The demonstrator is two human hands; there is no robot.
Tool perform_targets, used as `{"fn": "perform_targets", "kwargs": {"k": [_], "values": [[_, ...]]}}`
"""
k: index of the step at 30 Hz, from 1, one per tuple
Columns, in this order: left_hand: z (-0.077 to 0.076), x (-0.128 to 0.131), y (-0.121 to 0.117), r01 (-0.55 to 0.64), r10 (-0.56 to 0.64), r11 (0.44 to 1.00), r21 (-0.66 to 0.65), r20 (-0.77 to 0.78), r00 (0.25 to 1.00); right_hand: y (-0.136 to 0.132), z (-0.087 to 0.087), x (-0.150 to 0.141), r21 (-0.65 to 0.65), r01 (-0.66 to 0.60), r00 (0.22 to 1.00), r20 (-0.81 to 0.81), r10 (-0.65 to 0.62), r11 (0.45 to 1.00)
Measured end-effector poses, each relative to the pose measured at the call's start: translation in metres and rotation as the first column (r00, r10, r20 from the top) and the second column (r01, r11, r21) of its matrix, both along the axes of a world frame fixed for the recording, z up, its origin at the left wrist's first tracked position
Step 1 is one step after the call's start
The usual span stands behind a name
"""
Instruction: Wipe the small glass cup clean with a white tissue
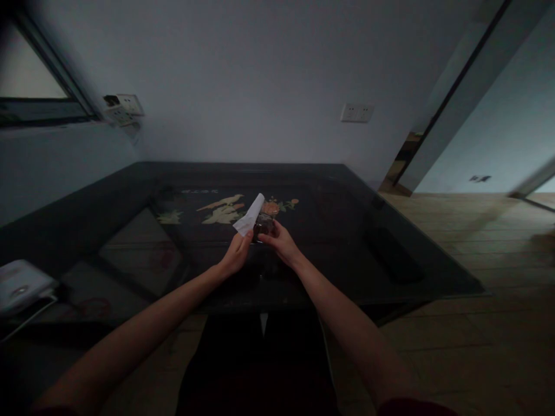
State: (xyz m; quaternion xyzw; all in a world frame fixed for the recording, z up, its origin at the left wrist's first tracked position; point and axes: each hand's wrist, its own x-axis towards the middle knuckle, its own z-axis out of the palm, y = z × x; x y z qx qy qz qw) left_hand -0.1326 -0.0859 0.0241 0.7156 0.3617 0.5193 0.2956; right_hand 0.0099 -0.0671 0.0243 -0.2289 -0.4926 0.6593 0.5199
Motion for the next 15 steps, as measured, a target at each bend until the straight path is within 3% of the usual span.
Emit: {"fn": "perform_targets", "kwargs": {"k": [6, 15], "values": [[-0.002, -0.001, 0.005, 0.015, -0.002, 0.992, -0.123, 0.103, 0.995, 0.002, 0.002, 0.003, -0.001, 0.023, 0.999, -0.035, -0.023, 1.000], [-0.004, -0.003, -0.001, 0.016, -0.015, 1.000, 0.009, -0.077, 0.997, 0.010, 0.002, 0.012, -0.021, 0.097, 0.989, -0.106, -0.099, 0.995]]}}
